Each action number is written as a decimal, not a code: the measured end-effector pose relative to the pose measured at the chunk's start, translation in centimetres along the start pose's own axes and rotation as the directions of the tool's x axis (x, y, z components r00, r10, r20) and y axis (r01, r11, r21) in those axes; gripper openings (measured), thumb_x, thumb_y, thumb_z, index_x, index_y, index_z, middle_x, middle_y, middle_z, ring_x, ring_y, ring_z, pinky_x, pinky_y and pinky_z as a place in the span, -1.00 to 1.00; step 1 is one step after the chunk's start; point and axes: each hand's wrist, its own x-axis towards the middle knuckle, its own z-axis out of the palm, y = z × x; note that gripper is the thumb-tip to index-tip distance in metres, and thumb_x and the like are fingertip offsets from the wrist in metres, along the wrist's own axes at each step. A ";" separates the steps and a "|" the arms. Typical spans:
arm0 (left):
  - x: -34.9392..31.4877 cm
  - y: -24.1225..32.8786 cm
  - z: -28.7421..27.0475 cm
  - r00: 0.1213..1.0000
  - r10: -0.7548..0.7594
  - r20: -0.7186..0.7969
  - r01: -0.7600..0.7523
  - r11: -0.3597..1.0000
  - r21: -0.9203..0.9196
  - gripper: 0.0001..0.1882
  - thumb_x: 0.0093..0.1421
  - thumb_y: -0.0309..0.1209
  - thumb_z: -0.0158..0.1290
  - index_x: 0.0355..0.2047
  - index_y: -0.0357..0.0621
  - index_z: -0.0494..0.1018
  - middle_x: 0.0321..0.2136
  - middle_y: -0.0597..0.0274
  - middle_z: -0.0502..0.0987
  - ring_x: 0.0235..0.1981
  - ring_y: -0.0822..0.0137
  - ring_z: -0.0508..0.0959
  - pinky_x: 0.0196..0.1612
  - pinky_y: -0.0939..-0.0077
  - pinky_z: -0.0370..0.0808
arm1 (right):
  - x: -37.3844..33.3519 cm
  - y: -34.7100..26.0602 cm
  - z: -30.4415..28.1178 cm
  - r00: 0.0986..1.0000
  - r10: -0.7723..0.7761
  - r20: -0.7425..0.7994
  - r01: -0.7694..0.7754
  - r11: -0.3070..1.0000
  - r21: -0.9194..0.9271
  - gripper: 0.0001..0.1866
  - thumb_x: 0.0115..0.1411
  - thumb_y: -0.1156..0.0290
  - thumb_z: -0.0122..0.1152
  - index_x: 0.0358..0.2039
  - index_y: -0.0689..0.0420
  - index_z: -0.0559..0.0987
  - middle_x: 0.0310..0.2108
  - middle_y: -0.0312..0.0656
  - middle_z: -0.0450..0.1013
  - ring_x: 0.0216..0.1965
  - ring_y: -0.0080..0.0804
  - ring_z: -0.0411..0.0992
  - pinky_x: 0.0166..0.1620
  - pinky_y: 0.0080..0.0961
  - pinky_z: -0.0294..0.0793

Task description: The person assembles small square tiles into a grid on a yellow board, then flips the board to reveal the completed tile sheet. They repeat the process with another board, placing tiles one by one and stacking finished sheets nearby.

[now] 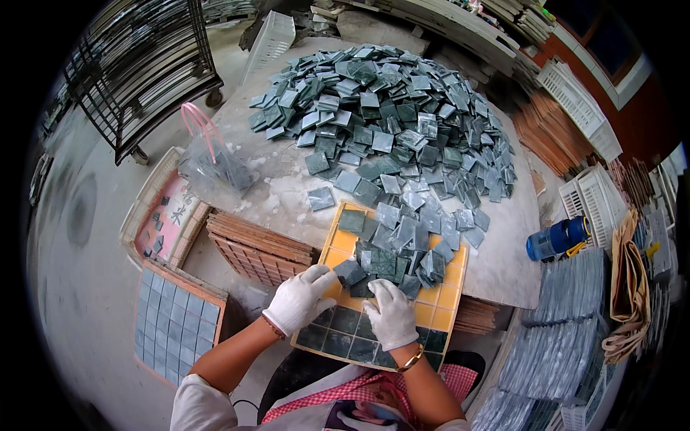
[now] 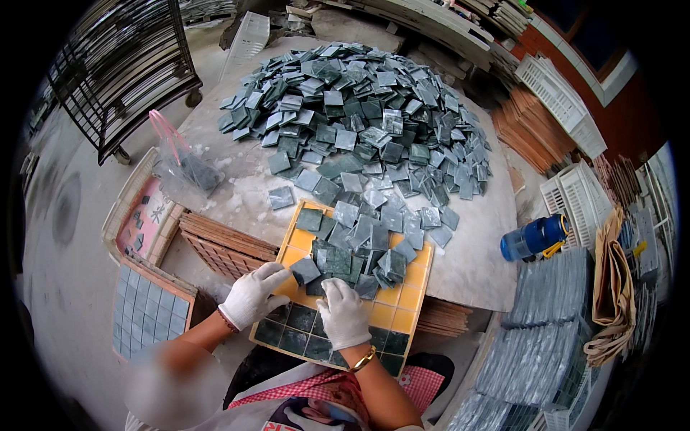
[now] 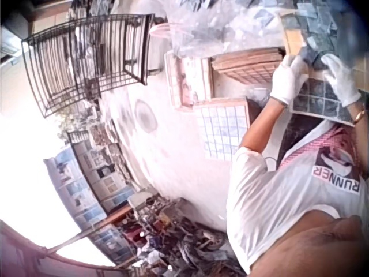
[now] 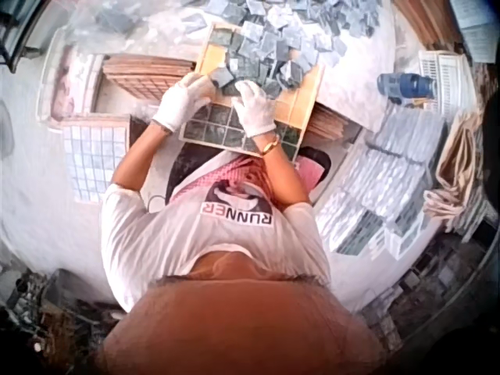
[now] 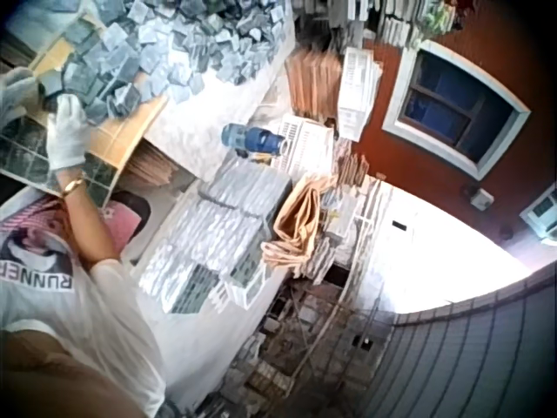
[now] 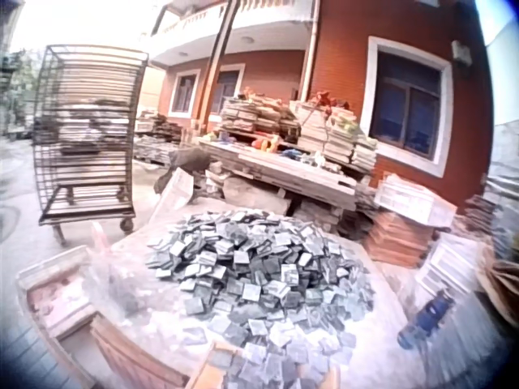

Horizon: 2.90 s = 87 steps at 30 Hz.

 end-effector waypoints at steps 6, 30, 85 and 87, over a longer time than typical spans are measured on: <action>4.0 1.0 2.2 0.994 -0.101 -0.053 0.105 0.991 0.088 -0.42 -0.08 -0.18 0.23 -0.05 -0.11 0.36 -0.16 0.05 0.40 -0.21 -0.03 0.50 -0.19 0.17 0.48 | 2.1 0.9 -0.6 0.961 -0.188 0.202 0.211 0.973 -0.099 -0.47 -0.04 0.41 0.27 0.01 0.10 0.38 -0.01 -0.17 0.34 -0.18 -0.19 0.42 -0.10 -0.35 0.46; 1.3 -0.8 1.3 0.974 0.223 -0.033 -0.215 0.964 0.156 -0.46 -0.14 -0.20 0.25 -0.12 -0.08 0.46 -0.11 0.11 0.35 -0.13 0.04 0.42 -0.09 0.24 0.43 | 1.2 1.0 0.9 0.956 -0.172 0.236 0.134 0.976 0.170 -0.63 -0.02 0.38 0.26 -0.14 0.11 0.52 -0.07 -0.17 0.39 -0.09 -0.19 0.41 -0.04 -0.34 0.40; 3.7 5.7 5.4 0.970 0.154 0.188 -0.161 0.987 0.022 -0.61 -0.04 -0.43 0.15 -0.15 -0.17 0.40 -0.15 0.06 0.36 -0.20 0.01 0.47 -0.18 0.24 0.46 | -3.2 6.6 -2.5 0.996 0.034 -0.078 -0.024 0.991 0.135 -0.68 0.00 0.42 0.25 -0.18 0.09 0.51 -0.21 -0.15 0.40 -0.24 -0.15 0.42 -0.18 -0.30 0.43; 4.5 6.1 5.2 0.980 0.199 0.010 -0.199 0.972 0.121 -0.60 -0.06 -0.44 0.15 -0.14 -0.14 0.41 -0.15 0.10 0.37 -0.18 0.04 0.46 -0.19 0.25 0.47 | -2.9 6.1 -3.0 0.989 0.113 -0.097 -0.111 0.994 0.020 -0.54 -0.02 0.33 0.30 -0.06 0.07 0.49 -0.25 -0.16 0.39 -0.24 -0.19 0.43 -0.19 -0.34 0.44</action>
